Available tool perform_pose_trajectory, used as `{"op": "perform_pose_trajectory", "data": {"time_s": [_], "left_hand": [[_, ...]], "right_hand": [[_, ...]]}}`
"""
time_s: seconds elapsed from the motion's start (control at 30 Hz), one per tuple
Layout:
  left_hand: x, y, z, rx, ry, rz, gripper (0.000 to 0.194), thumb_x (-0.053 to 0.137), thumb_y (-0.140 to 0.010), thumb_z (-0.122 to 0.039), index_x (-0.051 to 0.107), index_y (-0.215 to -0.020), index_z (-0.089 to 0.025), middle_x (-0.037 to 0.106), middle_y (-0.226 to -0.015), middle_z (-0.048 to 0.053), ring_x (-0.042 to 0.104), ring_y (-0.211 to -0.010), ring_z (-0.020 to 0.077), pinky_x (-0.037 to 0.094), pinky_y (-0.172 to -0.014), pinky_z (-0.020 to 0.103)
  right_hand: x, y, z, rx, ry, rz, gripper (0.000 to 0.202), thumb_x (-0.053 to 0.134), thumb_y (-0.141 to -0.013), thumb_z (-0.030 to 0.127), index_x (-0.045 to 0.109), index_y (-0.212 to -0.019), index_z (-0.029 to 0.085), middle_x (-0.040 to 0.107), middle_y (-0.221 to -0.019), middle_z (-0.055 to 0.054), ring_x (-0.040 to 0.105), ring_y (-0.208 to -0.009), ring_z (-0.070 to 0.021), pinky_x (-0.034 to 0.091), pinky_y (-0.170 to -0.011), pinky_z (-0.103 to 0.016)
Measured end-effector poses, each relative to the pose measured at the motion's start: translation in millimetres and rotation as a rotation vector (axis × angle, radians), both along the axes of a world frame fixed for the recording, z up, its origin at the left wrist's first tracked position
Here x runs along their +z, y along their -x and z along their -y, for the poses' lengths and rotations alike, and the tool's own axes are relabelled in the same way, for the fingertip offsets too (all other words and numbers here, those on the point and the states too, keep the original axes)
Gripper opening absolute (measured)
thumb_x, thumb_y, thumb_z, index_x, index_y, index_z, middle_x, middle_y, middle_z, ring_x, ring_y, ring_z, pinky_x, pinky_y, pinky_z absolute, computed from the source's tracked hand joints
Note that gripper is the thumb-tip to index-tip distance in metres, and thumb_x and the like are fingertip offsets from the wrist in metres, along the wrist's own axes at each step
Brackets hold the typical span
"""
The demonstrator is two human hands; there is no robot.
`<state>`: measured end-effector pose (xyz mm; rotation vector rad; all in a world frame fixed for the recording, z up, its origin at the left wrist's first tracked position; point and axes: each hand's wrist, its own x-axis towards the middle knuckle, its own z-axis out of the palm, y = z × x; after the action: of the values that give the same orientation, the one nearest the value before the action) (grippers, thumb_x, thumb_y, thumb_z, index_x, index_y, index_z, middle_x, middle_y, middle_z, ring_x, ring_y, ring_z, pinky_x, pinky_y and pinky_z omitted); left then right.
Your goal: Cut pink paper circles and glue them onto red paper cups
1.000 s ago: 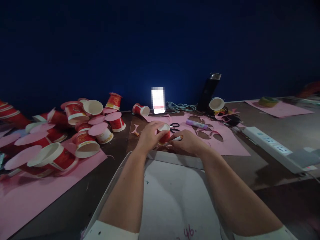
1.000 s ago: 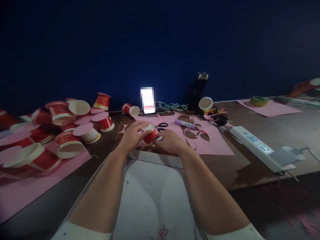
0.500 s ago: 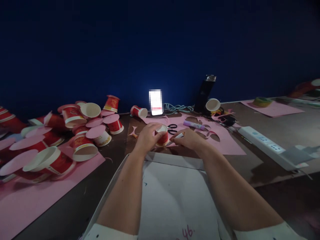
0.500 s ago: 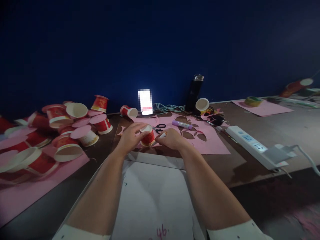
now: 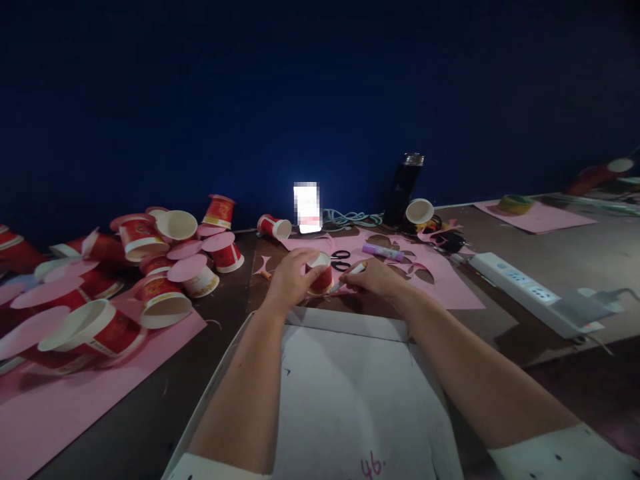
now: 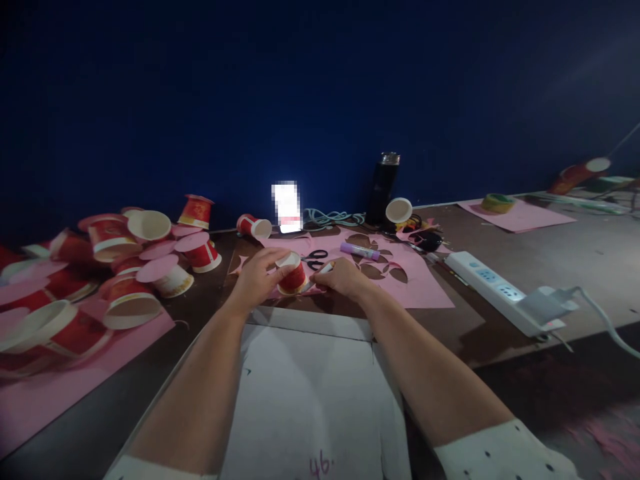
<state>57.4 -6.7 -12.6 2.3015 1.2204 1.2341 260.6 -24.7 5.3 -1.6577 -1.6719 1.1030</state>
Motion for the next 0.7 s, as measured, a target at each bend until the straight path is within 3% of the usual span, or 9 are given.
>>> {"op": "perform_pose_trajectory", "data": {"time_s": [0.43, 0.7], "left_hand": [[-1.1, 0, 0, 0.010, 0.009, -0.004, 0.033, 0.058, -0.082, -0.040, 0.065, -0.107, -0.020, 0.064, -0.111, 0.007, 0.057, -0.105, 0.0196, 0.044, -0.094, 0.036], [0.3, 0, 1, 0.017, 0.012, -0.011, 0.032, 0.058, -0.082, -0.039, 0.065, -0.108, -0.021, 0.064, -0.112, 0.007, 0.057, -0.105, 0.0197, 0.044, -0.093, 0.036]], "right_hand": [[-30.8, -20, -30, -0.041, -0.044, -0.025, 0.031, 0.070, -0.064, 0.044, 0.065, -0.061, 0.014, 0.062, -0.056, -0.004, 0.052, -0.048, -0.0111, 0.042, -0.046, -0.023], [-17.8, -10, -28, -0.105, -0.016, -0.045, 0.028, 0.071, -0.064, 0.038, 0.058, -0.055, 0.015, 0.059, -0.051, -0.002, 0.050, -0.045, -0.0095, 0.042, -0.044, -0.021]]}}
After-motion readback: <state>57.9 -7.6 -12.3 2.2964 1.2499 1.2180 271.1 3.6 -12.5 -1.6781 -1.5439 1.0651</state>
